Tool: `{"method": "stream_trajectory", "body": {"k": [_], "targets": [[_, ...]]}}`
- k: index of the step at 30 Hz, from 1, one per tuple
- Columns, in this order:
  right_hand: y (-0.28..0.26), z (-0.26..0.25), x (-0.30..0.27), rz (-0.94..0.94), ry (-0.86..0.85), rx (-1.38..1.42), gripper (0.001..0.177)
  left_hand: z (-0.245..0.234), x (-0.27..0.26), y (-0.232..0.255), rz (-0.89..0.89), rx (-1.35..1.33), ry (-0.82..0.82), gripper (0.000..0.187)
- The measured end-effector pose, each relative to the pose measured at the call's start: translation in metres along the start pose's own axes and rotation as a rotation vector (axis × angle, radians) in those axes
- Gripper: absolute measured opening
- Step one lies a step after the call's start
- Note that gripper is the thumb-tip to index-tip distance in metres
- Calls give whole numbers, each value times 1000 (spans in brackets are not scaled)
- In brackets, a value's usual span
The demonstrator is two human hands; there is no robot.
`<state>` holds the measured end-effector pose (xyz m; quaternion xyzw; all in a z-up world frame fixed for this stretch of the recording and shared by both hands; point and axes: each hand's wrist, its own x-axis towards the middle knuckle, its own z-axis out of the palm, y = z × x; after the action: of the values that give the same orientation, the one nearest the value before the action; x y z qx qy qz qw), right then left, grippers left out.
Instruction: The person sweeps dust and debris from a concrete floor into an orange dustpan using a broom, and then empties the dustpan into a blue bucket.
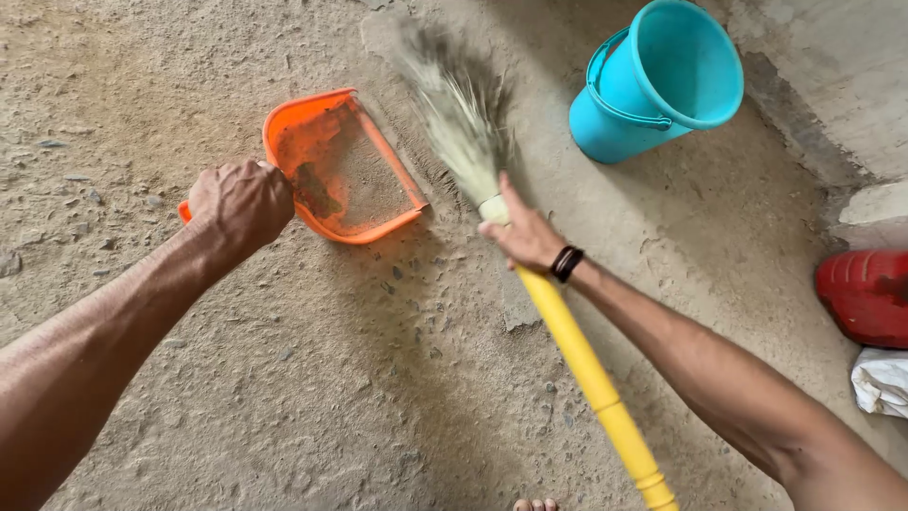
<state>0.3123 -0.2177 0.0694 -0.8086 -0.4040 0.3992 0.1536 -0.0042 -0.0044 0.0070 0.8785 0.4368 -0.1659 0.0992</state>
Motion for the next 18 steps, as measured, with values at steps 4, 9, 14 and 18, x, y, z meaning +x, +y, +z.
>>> {"method": "stream_trajectory", "body": {"k": [4, 9, 14, 18], "targets": [[-14, 9, -37, -13, -200, 158, 99, 9, 7, -2, -7, -13, 0, 52], [-12, -15, -82, -142, -414, 621, 91, 17, 8, -9, 40, -22, 41, 51], [-33, -44, -90, -130, -106, 301, 83, 0, -9, -8, 40, -11, 44, 53], [5, -25, -46, 17, 130, 40, 97, 1, -15, -8, 54, 7, 42, 52]]}}
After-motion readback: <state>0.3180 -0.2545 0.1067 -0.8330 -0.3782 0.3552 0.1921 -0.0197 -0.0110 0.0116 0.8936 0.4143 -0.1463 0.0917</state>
